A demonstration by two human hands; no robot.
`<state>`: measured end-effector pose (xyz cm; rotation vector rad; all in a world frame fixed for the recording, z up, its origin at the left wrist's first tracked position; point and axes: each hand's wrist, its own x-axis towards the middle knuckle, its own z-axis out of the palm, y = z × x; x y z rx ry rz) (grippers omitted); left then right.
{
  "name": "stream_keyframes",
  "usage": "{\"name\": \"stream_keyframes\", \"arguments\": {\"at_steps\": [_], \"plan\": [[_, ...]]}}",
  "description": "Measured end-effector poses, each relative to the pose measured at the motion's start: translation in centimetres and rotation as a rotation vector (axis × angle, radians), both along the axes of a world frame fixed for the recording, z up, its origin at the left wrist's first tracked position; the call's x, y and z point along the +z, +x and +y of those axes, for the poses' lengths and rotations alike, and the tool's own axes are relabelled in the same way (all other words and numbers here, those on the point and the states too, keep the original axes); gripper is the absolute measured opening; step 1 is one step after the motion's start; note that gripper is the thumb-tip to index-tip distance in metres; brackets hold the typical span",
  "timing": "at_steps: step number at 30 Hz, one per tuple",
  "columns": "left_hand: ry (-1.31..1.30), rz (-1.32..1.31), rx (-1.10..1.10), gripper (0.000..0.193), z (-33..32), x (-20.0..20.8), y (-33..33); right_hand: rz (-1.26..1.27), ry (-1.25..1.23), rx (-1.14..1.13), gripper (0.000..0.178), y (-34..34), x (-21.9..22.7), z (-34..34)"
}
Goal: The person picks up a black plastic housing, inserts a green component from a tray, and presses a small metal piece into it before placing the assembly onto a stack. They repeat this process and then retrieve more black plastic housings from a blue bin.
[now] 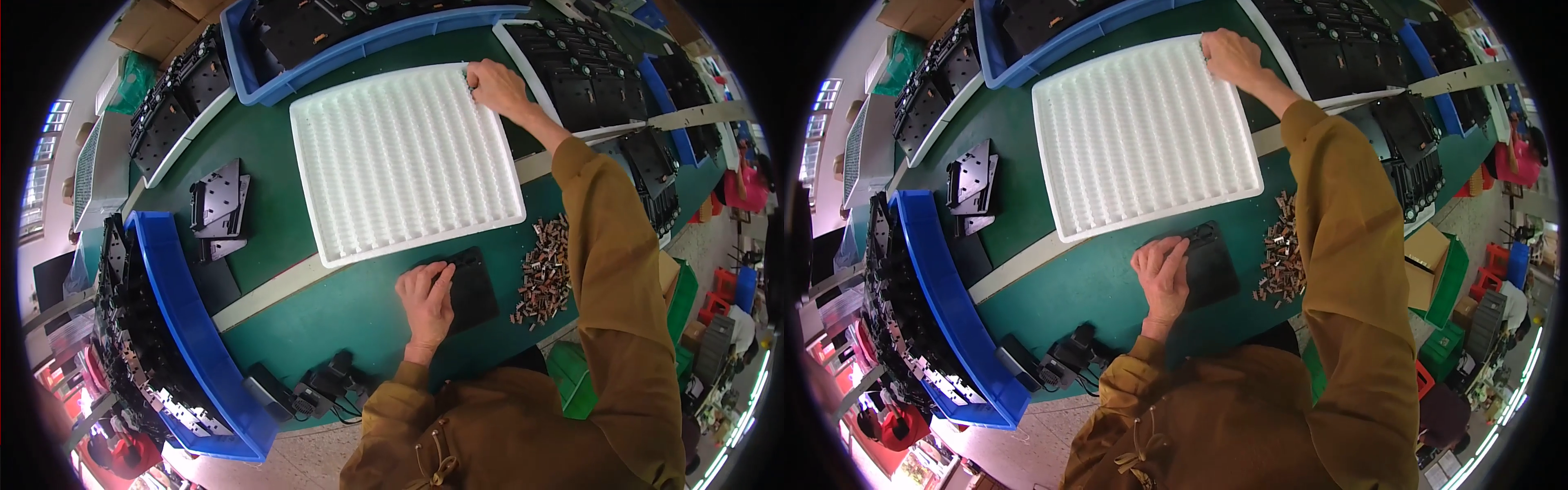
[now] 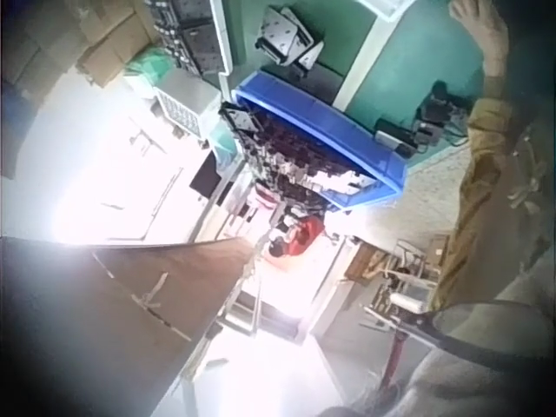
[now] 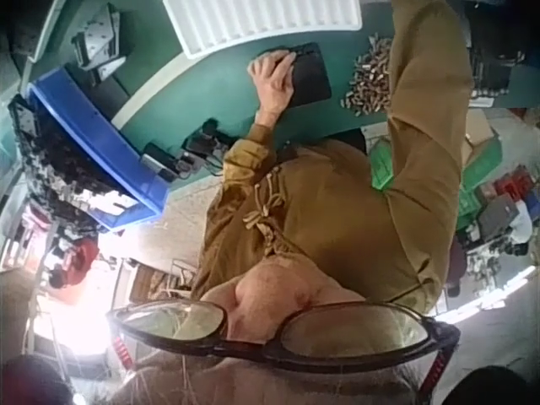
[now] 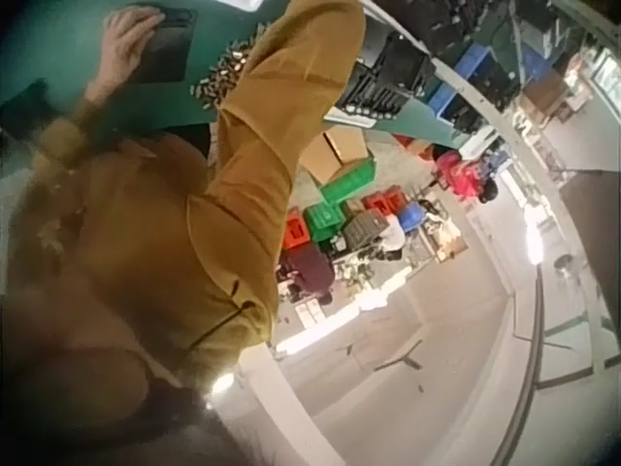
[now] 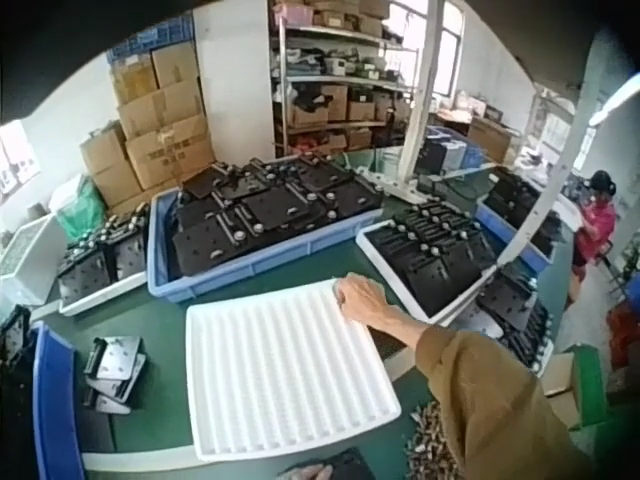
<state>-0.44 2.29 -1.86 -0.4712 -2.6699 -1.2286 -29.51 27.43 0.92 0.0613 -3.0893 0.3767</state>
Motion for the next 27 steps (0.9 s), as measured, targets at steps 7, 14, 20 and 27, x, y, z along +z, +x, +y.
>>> {"name": "stream_keyframes", "arguments": {"at_steps": [7,14,20,27], "plan": [[0.010,0.011,0.015,0.033,0.2,0.0,-0.2,-0.109,-0.247,0.212,0.020,-1.9,-1.0,3.5],[0.031,0.019,0.003,0.036,0.6,-0.1,-0.1,-0.091,-0.637,0.014,0.024,1.6,1.0,4.9],[0.028,0.025,0.029,0.035,-0.1,-0.5,0.3,-0.297,-1.213,-0.061,0.026,18.3,4.8,-3.6],[0.039,0.062,0.024,0.032,0.4,-0.5,0.1,-0.484,-1.394,-0.293,0.026,28.4,1.5,-5.8]]}}
